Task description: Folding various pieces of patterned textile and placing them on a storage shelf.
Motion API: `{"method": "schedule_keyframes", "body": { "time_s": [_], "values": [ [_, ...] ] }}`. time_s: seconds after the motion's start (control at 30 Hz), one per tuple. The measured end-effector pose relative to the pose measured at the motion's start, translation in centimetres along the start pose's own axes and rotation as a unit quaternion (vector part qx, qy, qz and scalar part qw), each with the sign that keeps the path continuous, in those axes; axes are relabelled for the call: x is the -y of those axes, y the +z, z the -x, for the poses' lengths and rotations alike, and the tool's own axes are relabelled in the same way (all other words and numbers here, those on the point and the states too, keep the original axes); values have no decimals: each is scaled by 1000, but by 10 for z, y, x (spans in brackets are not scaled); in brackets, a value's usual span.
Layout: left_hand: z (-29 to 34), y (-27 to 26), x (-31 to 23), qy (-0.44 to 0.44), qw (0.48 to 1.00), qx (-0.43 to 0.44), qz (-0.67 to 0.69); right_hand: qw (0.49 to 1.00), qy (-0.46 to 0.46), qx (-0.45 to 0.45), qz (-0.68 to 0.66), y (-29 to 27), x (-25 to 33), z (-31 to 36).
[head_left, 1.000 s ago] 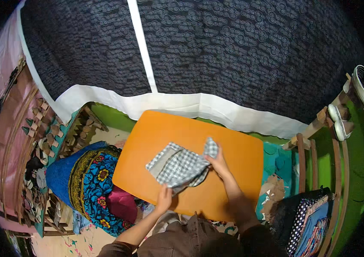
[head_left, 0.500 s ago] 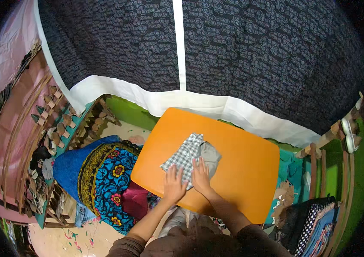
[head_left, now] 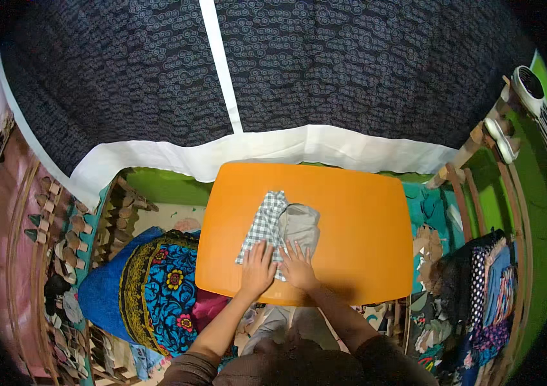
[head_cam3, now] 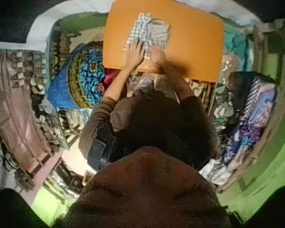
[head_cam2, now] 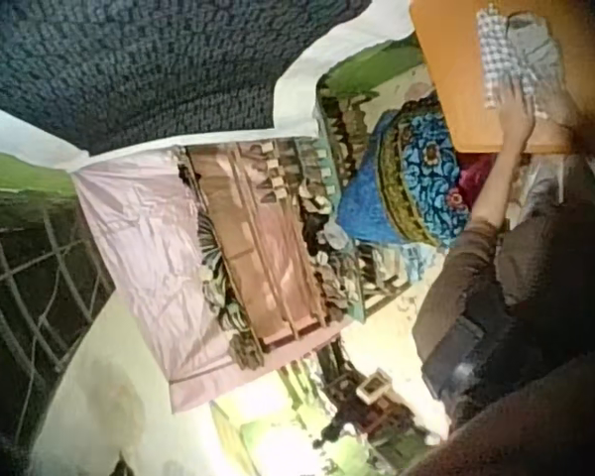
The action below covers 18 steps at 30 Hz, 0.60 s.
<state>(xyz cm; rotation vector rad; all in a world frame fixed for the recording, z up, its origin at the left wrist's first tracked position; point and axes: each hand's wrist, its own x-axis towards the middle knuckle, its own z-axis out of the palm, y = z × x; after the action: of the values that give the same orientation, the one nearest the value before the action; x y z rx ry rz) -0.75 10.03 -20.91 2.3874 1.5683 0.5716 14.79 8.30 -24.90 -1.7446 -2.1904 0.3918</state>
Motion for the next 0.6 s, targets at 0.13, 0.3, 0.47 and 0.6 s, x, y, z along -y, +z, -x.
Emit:
{"method": "schedule_keyframes", "body": {
  "time_s": [0.13, 0.3, 0.47, 0.6],
  "values": [
    [-2, 2, 14, 48, 998, 27, -21, 990, 31, -118, -70, -6, 19, 8],
    [3, 1, -3, 108, 991, 83, 3, 983, 91, -132, -90, -14, -4, 12],
    [16, 29, 2, 181, 965, 150, -113, 957, 161, -174, -165, -59, -35, -38],
    [21, 37, 15, 200, 960, 138, -136, 967, 144, -190, -91, -108, -62, -77]
  ]
}}
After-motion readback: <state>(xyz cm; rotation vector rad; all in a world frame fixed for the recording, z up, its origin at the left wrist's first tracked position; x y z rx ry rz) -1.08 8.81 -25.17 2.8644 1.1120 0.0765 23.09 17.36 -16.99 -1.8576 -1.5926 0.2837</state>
